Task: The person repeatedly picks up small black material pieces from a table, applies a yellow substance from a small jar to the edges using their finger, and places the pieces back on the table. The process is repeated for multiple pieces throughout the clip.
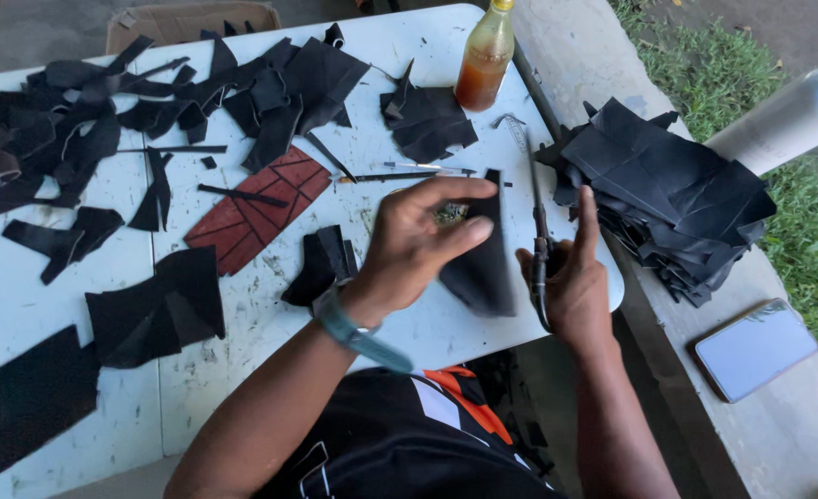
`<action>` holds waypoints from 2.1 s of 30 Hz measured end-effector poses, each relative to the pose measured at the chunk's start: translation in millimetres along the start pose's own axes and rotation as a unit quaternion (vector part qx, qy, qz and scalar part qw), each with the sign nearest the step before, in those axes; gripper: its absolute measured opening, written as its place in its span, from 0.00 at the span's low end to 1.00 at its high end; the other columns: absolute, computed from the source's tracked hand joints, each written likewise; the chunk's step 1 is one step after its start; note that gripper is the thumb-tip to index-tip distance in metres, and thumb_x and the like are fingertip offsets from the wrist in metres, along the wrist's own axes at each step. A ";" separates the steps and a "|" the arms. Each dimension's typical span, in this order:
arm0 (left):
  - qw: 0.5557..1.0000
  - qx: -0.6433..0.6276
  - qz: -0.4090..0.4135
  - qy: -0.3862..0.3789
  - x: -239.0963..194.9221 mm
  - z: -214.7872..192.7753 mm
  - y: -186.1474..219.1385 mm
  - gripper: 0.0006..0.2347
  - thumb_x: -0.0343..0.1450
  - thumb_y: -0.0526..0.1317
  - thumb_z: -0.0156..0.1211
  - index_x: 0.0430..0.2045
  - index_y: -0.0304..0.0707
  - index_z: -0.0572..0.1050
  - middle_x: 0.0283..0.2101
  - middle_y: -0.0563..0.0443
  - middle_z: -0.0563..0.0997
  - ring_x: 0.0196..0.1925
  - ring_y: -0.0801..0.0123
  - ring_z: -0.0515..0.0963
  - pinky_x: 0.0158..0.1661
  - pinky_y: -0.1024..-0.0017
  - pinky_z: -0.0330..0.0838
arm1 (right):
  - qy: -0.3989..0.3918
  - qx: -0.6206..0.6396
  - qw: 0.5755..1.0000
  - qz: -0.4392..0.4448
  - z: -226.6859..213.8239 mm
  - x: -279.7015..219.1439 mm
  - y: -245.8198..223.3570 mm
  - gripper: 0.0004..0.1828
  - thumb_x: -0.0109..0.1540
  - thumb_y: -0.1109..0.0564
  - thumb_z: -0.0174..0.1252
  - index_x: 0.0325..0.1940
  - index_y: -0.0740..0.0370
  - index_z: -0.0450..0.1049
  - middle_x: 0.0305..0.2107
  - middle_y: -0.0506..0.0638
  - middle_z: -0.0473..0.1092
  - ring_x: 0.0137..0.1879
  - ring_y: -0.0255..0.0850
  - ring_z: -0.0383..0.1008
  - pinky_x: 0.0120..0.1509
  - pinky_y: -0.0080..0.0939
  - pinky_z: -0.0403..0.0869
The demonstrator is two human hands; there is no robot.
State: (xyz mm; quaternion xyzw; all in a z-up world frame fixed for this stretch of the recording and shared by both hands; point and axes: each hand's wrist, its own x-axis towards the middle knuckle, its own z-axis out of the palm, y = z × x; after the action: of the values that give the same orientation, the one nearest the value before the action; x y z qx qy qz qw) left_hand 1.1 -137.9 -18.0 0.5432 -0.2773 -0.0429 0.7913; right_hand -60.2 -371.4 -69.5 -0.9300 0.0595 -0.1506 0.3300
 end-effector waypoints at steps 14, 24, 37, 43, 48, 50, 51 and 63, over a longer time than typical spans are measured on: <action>0.937 -0.322 -0.125 0.045 -60.3 -82.2 -11.5 0.18 0.71 0.27 0.67 0.57 0.31 0.76 0.51 0.44 0.83 0.39 0.71 0.83 0.39 0.78 0.79 | 0.057 0.047 0.989 -0.128 -31.0 -7.9 -48.4 0.37 0.61 0.44 0.64 0.72 0.59 0.68 0.64 0.63 0.68 0.67 0.53 0.74 0.66 0.51 0.75; 0.943 -0.307 -0.127 0.014 -72.1 -76.8 3.2 0.20 0.71 0.27 0.67 0.59 0.32 0.75 0.56 0.42 0.82 0.55 0.67 0.83 0.55 0.72 0.79 | -0.127 0.250 0.914 -0.293 17.5 -14.5 -110.9 0.34 0.63 0.41 0.54 0.71 0.52 0.70 0.77 0.63 0.48 0.84 0.58 0.46 0.86 0.63 0.50; 0.949 -0.288 -0.125 0.020 -68.3 -77.6 1.7 0.18 0.73 0.26 0.65 0.59 0.32 0.76 0.55 0.42 0.83 0.45 0.71 0.82 0.46 0.75 0.79 | -0.016 0.040 0.915 -0.401 8.3 -18.5 -122.2 0.29 0.55 0.46 0.61 0.61 0.48 0.77 0.69 0.64 0.54 0.76 0.63 0.53 0.79 0.66 0.57; 0.939 -0.326 -0.100 0.050 -71.4 -92.9 -11.0 0.16 0.72 0.26 0.64 0.56 0.33 0.76 0.52 0.43 0.83 0.51 0.67 0.84 0.52 0.72 0.81 | -0.055 -0.084 0.918 -0.383 -14.0 0.1 -136.1 0.27 0.53 0.49 0.68 0.58 0.48 0.79 0.66 0.54 0.62 0.69 0.53 0.61 0.71 0.56 0.62; 0.944 -0.313 -0.089 0.058 -98.6 -118.7 3.8 0.16 0.72 0.26 0.64 0.55 0.31 0.77 0.54 0.45 0.82 0.52 0.65 0.83 0.51 0.71 0.79 | -0.190 -0.205 0.902 -0.328 11.8 69.1 -124.4 0.29 0.49 0.48 0.70 0.55 0.45 0.81 0.60 0.48 0.64 0.67 0.52 0.59 0.68 0.52 0.62; 0.945 -0.311 -0.084 0.058 -105.9 -125.6 9.4 0.18 0.69 0.26 0.65 0.54 0.33 0.77 0.56 0.46 0.82 0.53 0.66 0.83 0.52 0.73 0.78 | -0.287 -0.259 0.877 -0.286 40.3 86.5 -124.8 0.28 0.45 0.47 0.69 0.51 0.41 0.82 0.59 0.46 0.63 0.64 0.50 0.58 0.66 0.51 0.61; 0.950 -0.295 -0.075 0.066 -108.8 -129.3 9.6 0.18 0.68 0.26 0.66 0.54 0.34 0.77 0.56 0.45 0.82 0.53 0.66 0.82 0.53 0.73 0.78 | -0.307 -0.283 0.864 -0.281 50.9 95.4 -125.8 0.28 0.45 0.46 0.68 0.51 0.39 0.81 0.59 0.45 0.62 0.64 0.49 0.58 0.65 0.51 0.61; 0.931 -0.344 -0.074 0.100 -111.3 -136.5 -6.9 0.14 0.72 0.24 0.64 0.53 0.29 0.77 0.50 0.44 0.83 0.51 0.65 0.83 0.53 0.70 0.79 | -0.351 -0.349 0.825 -0.273 55.3 109.6 -143.2 0.31 0.45 0.51 0.68 0.53 0.34 0.80 0.65 0.43 0.59 0.69 0.49 0.53 0.69 0.58 0.56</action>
State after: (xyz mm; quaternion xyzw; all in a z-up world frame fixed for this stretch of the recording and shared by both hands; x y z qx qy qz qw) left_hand -24.8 14.5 -102.7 0.2577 -0.1237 -0.1395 0.9481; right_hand 63.0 -250.5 6.7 -0.9514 -0.2683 0.1324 -0.0729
